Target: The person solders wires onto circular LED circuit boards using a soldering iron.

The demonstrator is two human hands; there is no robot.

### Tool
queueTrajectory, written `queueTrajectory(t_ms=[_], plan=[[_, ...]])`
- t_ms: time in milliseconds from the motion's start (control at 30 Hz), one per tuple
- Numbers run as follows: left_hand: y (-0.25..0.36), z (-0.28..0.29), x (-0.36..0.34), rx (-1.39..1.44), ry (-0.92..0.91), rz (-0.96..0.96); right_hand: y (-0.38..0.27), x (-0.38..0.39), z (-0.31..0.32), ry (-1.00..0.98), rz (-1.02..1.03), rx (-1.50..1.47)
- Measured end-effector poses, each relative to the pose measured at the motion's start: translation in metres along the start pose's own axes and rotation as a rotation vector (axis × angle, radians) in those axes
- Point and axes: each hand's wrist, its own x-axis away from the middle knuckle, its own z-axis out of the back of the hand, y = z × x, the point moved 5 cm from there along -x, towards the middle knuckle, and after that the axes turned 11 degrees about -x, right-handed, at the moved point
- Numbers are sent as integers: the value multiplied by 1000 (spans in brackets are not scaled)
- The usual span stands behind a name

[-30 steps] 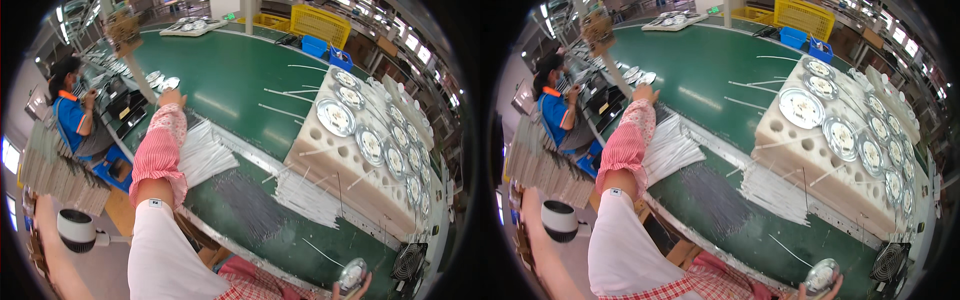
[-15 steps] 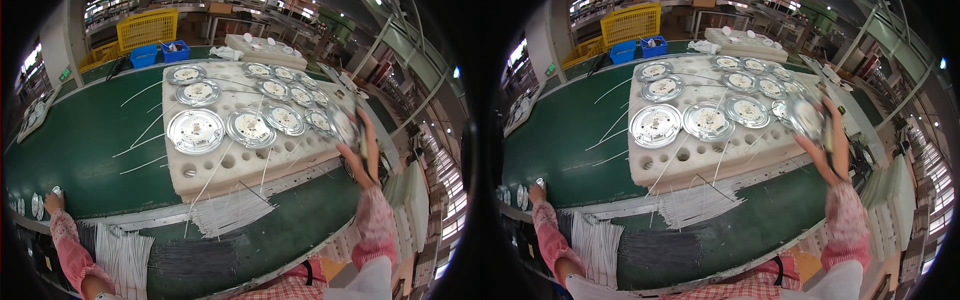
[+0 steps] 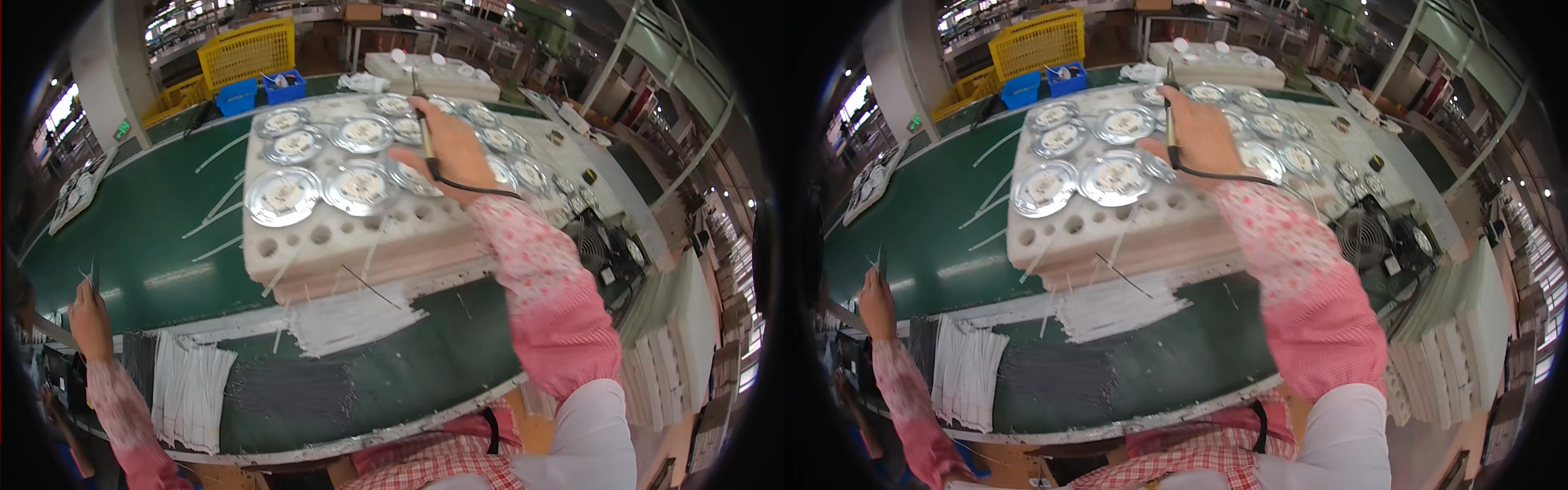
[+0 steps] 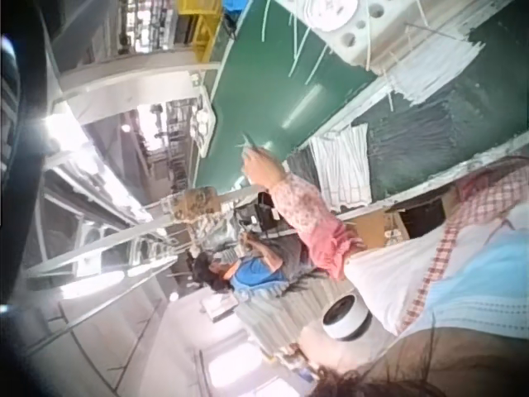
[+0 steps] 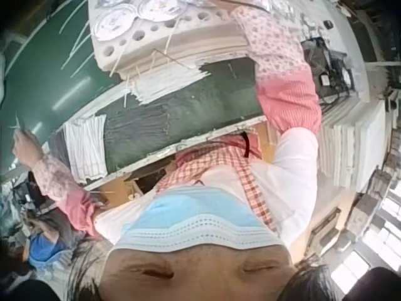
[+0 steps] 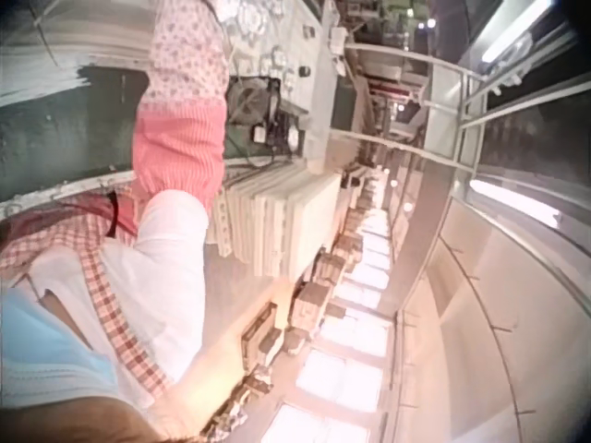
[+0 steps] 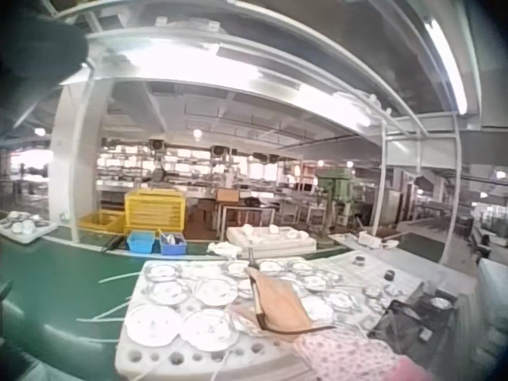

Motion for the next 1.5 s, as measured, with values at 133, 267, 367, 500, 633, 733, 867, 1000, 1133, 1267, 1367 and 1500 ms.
queueTrajectory(t_ms=[133,267,367,500,633,733,867,1000,1133,1267,1367,1500], plan=[[147,186,75,420,166,-196,-58,64,98,-70,135,218],[326,288,144,775,16,-583,-83,157,207,-76,-148,449],[437,317,184,944,-3,-706,-94,237,272,-103,-404,509],[478,341,187,1096,-158,-791,-98,330,288,-169,-646,442],[422,318,167,891,-111,-866,-91,366,217,-152,-692,158],[342,269,144,711,-162,-526,-84,369,156,-166,-690,-65],[301,194,163,675,-203,-412,-77,341,82,-198,-479,-306],[307,193,157,761,-196,-371,-64,313,51,-339,-464,-363],[312,206,147,951,-185,-151,-55,311,31,-468,-486,-476],[360,247,147,1373,-392,-51,-54,313,30,-403,-611,-719],[407,282,151,1569,-560,-131,-57,322,28,-186,-771,-1187],[439,305,152,1711,-682,-115,-65,325,24,-57,-953,-1700]])
